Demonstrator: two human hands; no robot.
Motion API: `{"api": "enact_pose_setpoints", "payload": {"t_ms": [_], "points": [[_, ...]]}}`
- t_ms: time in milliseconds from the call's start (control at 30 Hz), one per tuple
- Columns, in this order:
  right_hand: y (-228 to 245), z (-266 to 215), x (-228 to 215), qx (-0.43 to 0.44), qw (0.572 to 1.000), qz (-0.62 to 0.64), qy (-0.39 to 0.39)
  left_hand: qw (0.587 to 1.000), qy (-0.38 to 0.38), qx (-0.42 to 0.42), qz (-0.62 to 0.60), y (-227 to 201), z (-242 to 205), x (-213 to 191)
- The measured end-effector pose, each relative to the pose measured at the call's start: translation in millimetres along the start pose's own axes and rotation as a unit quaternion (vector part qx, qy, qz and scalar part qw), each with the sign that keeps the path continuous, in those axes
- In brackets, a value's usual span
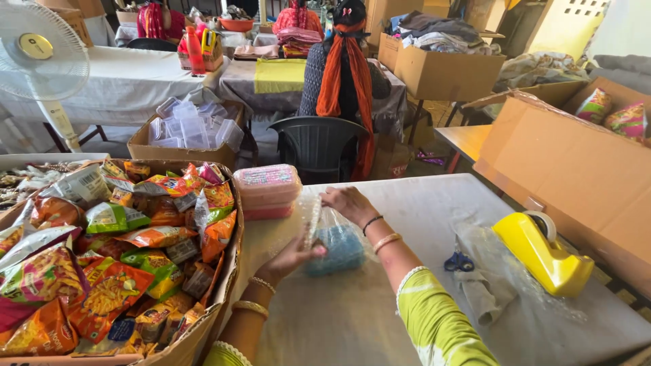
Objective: The recorder is wrapping a blue plastic container in bubble wrap and securing it with adhesive tape.
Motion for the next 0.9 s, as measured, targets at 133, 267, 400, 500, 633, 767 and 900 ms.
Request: {"api": "enact_pose_setpoints", "payload": {"t_ms": [133,267,400,500,633,767,900], "points": [[-23.4,-17.1,22.1,0.137,0.98,0.143,0.037,0.996,-0.028,-0.017,0.077,25.1,15.8,-4.3],[-74.1,-83.4,58.5,0.31,0.861,0.396,0.076,0.997,-0.027,-0.014,-0.069,45.0,14.3,-18.1],[-68.8,-146.5,27.0,0.305,0.754,0.58,-0.045,0.994,0.012,0.013,-0.109,7.6,-7.6,-11.8],[-59.3,-181.4,23.6,0.308,0.638,0.7,-0.089,0.987,0.074,0.078,-0.116,-12.9,-16.4,-5.1],[-36.5,-187.7,10.5,0.227,0.686,0.691,-0.022,0.983,0.074,0.077,-0.148,-22.4,-24.2,-4.4],[-49.5,-196.4,39.3,0.227,0.718,0.657,-0.03,0.986,0.06,0.07,-0.141,-18.3,-22.2,-10.0],[-27.9,-168.2,22.9,0.195,0.665,0.707,-0.144,0.984,0.063,0.049,-0.161,-18.8,-24.6,-11.1]]}}
Point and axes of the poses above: each hand's wrist, its own z-axis towards the middle knuckle, its own x-axis out of the palm, y = z × x, the point moved 5 cm from there along z, towards the middle knuckle, and after that the axes turned 10 degrees about -x, right-handed, at the moved point
